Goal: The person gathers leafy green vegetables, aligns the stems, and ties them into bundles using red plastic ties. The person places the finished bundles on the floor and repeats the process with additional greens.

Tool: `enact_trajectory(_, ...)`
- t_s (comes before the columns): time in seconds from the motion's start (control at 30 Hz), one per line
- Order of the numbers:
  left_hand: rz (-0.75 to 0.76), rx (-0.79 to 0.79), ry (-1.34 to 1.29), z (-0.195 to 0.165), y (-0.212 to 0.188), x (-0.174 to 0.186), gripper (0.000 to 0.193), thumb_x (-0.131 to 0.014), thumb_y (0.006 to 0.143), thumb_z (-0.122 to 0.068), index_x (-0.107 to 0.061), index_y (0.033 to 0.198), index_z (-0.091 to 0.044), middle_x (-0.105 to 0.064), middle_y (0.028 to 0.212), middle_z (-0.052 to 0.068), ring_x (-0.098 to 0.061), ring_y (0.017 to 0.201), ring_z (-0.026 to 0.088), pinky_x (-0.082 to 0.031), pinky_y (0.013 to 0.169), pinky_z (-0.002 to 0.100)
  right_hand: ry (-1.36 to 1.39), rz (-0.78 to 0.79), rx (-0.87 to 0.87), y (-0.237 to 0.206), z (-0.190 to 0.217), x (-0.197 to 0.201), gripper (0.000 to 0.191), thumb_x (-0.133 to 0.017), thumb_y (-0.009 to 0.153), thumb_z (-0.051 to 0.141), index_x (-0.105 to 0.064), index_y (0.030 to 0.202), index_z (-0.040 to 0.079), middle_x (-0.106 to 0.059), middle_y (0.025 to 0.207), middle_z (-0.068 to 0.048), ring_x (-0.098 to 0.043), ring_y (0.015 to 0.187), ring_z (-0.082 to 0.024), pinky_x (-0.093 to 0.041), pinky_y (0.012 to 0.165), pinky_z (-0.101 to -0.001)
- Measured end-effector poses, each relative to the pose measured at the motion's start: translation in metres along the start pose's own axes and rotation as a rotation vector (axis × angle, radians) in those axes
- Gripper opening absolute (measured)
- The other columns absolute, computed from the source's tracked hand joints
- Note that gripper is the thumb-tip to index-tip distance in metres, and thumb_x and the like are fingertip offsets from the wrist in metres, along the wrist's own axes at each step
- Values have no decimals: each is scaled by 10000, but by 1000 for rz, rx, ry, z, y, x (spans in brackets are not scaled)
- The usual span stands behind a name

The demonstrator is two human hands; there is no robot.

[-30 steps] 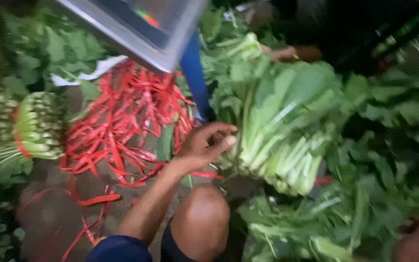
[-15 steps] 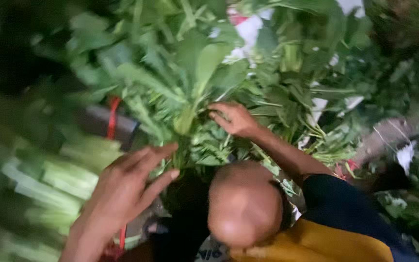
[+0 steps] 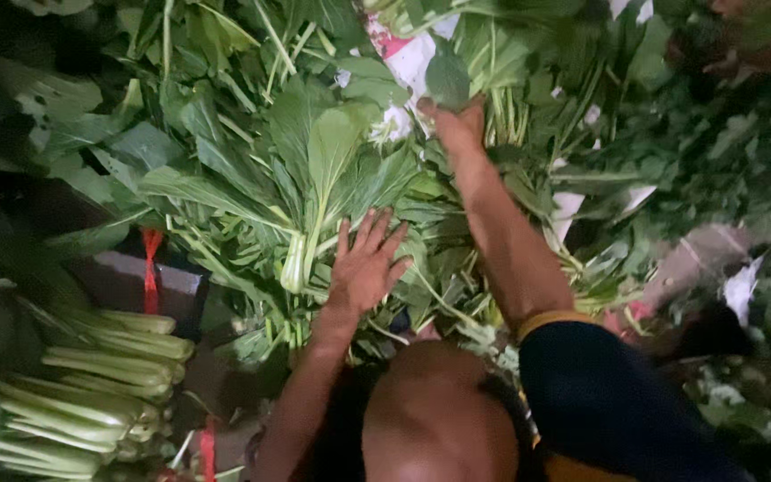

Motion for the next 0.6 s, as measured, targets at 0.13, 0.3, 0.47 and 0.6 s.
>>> enact_trajectory(0.13,-109,-12,-241,13,-18,21,567,-564,989,-422,-500,1498,-180,-417,1609,85,-310,1516,297,-120,1240,555,495,245,-44,-23,5,38,686,-752,888,133,-398,1452,-32,-477,1526,-247,-547,1362,-367,-468,1150,-522)
enact_trajectory(0.3,-234,-3,-419,13,-31,51,454,-622,982,-281,-598,1401,-108,-572,1465,121,-473,1414,334,-262,1236,503,825,678,93,-65,2,99,405,-655,941,158,-563,1310,20,-582,1378,-184,-619,1223,-289,-567,1051,-477)
enact_trajectory(0.47,-304,12,-463,3,-35,61,390,-630,985,-228,-640,1357,-110,-632,1370,119,-560,1300,346,-358,1182,498,626,78,-176,-79,-23,129,279,-615,976,75,-549,1238,6,-641,1132,-115,-694,998,-220,-646,953,-332)
enact_trajectory(0.6,-356,49,-565,-6,-36,71,358,-639,1003,-215,-646,1351,-134,-659,1351,133,-609,1255,354,-459,1110,468,400,275,6,-119,-6,120,277,-606,972,118,-531,1235,74,-672,1093,-120,-648,766,-192,-554,590,-294)
Point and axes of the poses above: each hand's wrist, its own y-axis towards the middle knuckle, its own x-axis out of the back of the hand, z = x × y, the point moved 5 cm from there along y, towards the middle knuckle
